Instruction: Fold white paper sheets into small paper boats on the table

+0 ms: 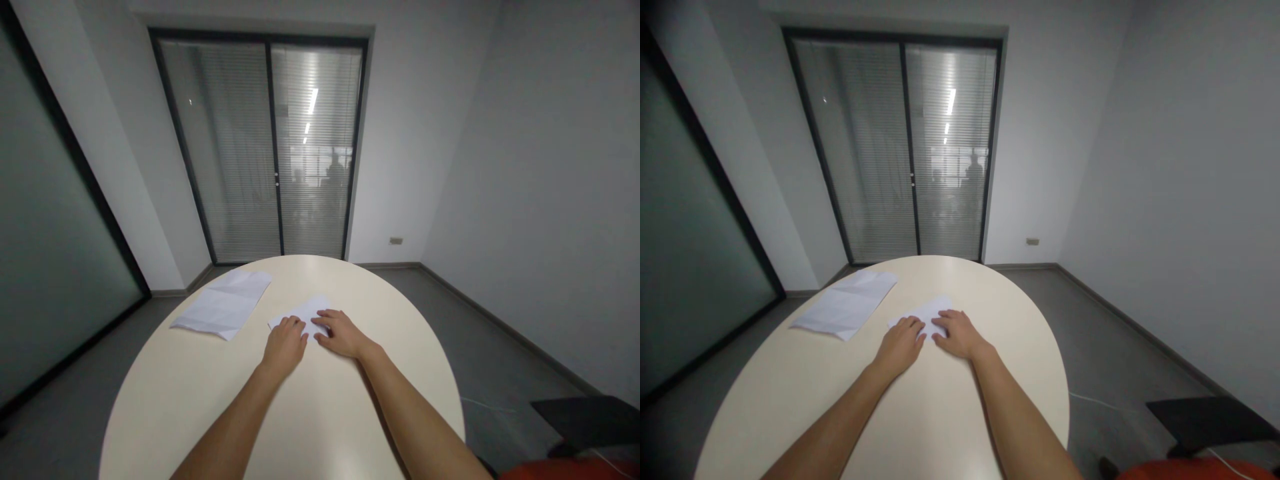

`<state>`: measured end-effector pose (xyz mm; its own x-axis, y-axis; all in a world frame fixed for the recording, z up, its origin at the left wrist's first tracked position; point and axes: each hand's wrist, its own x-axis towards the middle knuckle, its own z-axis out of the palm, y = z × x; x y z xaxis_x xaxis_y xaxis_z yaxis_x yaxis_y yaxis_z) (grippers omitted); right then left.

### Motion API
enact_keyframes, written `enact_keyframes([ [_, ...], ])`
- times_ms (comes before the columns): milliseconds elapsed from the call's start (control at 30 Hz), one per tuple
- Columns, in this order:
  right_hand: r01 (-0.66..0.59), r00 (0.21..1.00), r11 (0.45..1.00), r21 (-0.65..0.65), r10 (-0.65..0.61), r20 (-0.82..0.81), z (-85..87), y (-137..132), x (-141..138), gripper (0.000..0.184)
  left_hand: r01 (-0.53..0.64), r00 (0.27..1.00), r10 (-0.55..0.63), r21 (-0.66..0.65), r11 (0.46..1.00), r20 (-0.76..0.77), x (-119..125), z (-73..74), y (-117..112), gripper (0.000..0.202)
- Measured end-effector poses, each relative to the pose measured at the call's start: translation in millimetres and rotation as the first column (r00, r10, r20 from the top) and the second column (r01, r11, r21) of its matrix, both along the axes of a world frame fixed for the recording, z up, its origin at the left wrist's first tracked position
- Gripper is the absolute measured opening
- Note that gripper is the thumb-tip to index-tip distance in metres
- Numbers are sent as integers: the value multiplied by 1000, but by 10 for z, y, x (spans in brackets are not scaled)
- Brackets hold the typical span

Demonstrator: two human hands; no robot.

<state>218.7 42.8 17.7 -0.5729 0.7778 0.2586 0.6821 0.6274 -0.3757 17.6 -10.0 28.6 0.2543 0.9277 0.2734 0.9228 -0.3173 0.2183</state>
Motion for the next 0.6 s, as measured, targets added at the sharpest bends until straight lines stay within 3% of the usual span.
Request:
enact_keyframes([
  [333,-34,999,998,58,33,6,39,-45,-21,47,-70,997,71,-13,997,27,-86,-50,77,32],
  [600,17,1000,999,48,-18,13,6,-33,-32,52,-108,993,108,13,994,-41,-100,-34,50,27],
])
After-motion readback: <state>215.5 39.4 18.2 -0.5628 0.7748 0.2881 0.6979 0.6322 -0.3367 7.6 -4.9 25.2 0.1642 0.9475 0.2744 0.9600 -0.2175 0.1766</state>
